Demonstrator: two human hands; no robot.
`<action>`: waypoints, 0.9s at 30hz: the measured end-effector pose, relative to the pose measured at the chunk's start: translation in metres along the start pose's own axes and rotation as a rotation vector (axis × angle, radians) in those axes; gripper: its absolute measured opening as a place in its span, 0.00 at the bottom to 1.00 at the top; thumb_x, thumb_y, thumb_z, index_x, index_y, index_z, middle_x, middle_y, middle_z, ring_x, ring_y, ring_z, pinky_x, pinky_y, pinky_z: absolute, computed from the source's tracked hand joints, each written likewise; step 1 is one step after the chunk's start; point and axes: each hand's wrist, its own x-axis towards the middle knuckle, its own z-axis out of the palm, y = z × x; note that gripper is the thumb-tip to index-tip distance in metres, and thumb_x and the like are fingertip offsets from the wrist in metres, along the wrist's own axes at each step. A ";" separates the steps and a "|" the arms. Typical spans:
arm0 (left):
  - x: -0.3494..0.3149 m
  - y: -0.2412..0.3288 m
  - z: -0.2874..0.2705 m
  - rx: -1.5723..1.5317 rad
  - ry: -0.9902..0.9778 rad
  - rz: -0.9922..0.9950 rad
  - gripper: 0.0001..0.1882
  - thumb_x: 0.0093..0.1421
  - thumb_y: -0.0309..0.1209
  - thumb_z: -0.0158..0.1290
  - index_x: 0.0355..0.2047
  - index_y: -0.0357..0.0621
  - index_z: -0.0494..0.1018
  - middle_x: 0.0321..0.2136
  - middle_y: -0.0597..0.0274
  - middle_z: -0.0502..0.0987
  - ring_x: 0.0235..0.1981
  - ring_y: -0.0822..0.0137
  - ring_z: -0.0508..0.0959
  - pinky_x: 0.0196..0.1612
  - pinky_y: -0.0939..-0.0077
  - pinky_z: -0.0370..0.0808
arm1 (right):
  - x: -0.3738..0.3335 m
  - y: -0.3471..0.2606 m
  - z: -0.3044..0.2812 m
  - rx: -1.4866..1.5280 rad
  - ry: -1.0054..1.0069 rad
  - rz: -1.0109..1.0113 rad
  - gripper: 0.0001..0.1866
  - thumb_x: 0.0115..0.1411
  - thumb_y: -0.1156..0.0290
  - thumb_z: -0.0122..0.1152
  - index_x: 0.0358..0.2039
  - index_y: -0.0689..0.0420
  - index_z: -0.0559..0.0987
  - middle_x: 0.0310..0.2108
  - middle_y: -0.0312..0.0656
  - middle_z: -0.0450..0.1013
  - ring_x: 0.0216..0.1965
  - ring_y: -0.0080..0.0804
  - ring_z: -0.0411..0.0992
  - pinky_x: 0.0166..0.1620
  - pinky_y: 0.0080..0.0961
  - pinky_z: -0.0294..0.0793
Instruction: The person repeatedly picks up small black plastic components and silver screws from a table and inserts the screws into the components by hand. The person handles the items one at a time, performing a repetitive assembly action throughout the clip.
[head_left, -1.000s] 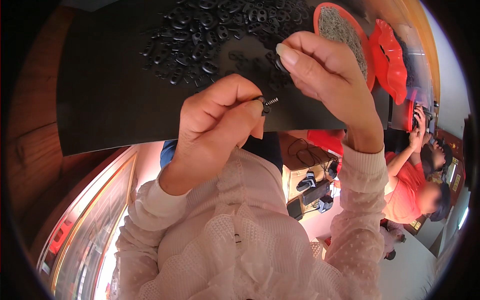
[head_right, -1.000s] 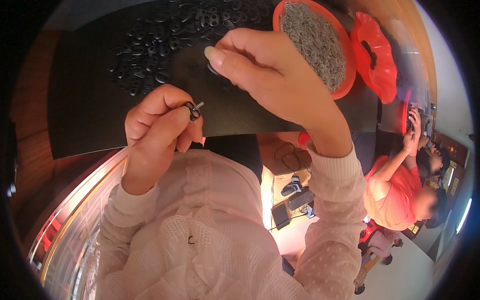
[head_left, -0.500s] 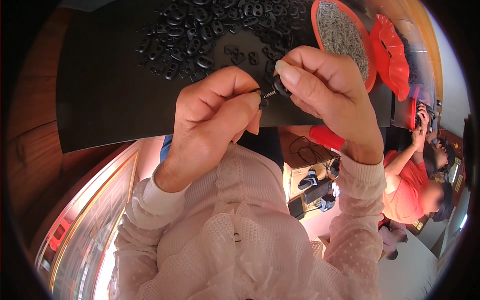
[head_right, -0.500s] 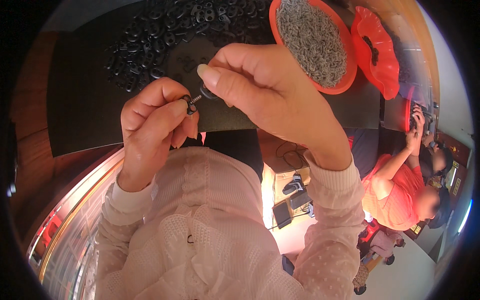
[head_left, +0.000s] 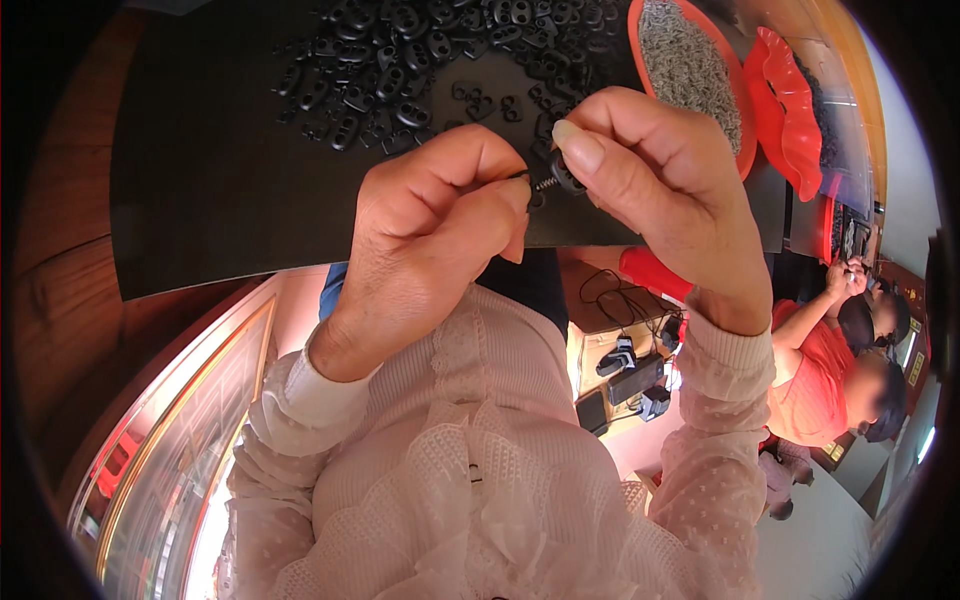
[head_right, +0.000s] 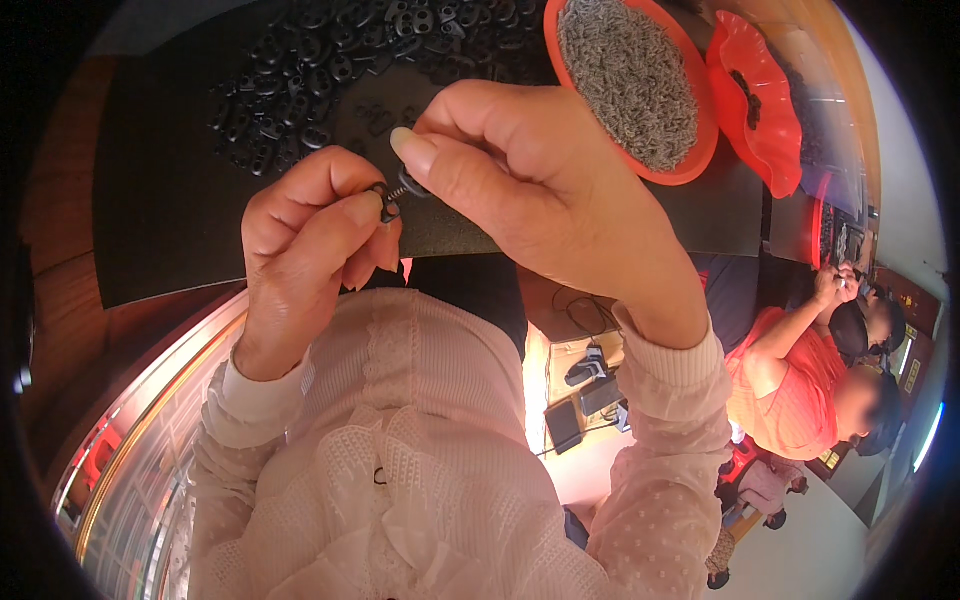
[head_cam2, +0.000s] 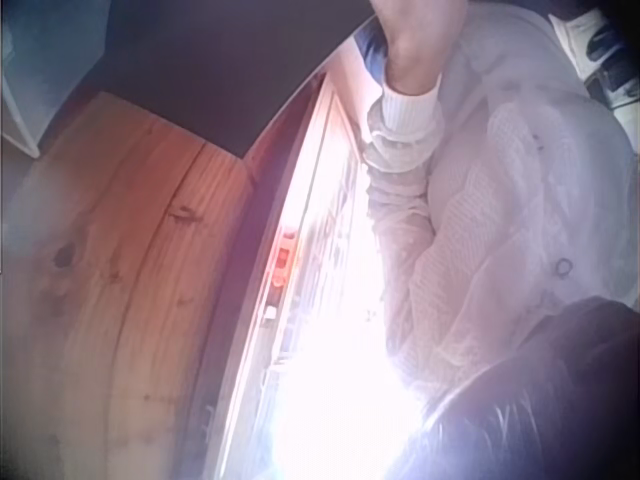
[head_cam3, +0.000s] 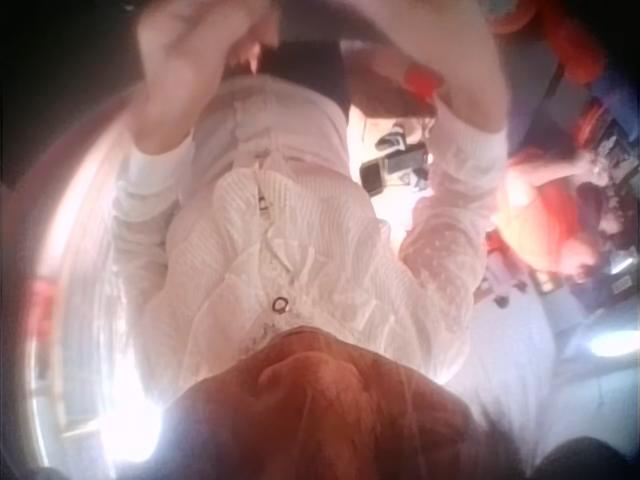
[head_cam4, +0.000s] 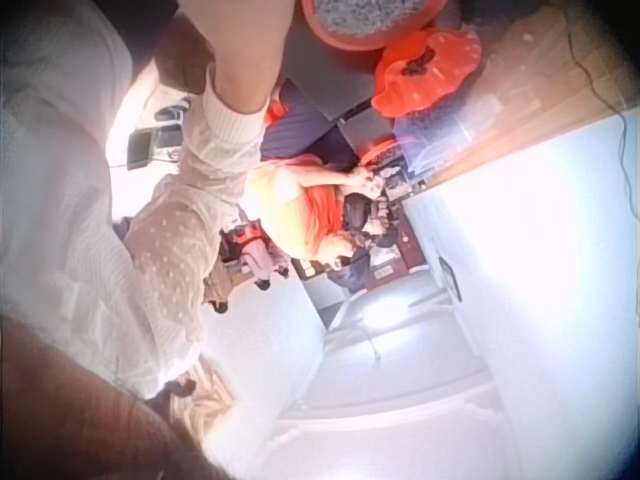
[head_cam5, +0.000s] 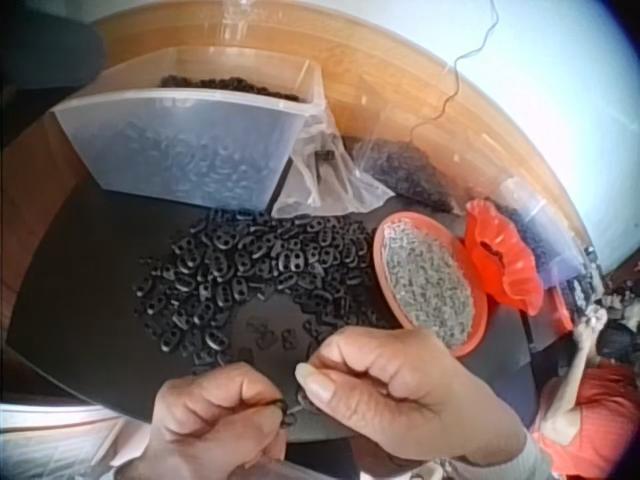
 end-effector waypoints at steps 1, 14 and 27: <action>0.000 0.000 0.000 0.000 0.001 0.005 0.05 0.58 0.19 0.47 0.28 0.37 0.72 0.20 0.70 0.72 0.22 0.83 0.67 0.25 0.87 0.63 | 0.000 -0.001 0.000 -0.008 -0.005 0.019 0.11 0.65 0.68 0.53 0.29 0.63 0.73 0.20 0.28 0.62 0.22 0.12 0.58 0.24 0.13 0.56; 0.000 -0.001 0.001 -0.020 0.005 0.019 0.04 0.58 0.18 0.47 0.28 0.36 0.71 0.21 0.69 0.72 0.23 0.82 0.69 0.26 0.87 0.64 | 0.000 -0.002 0.006 -0.056 0.017 -0.045 0.10 0.64 0.70 0.55 0.30 0.64 0.73 0.22 0.29 0.65 0.24 0.13 0.60 0.27 0.14 0.60; -0.002 -0.007 0.000 -0.040 -0.027 0.072 0.04 0.63 0.22 0.49 0.31 0.36 0.72 0.21 0.69 0.72 0.23 0.83 0.69 0.25 0.88 0.64 | -0.002 -0.003 0.013 -0.085 0.067 -0.033 0.10 0.64 0.70 0.55 0.30 0.63 0.72 0.21 0.28 0.63 0.24 0.12 0.57 0.27 0.13 0.57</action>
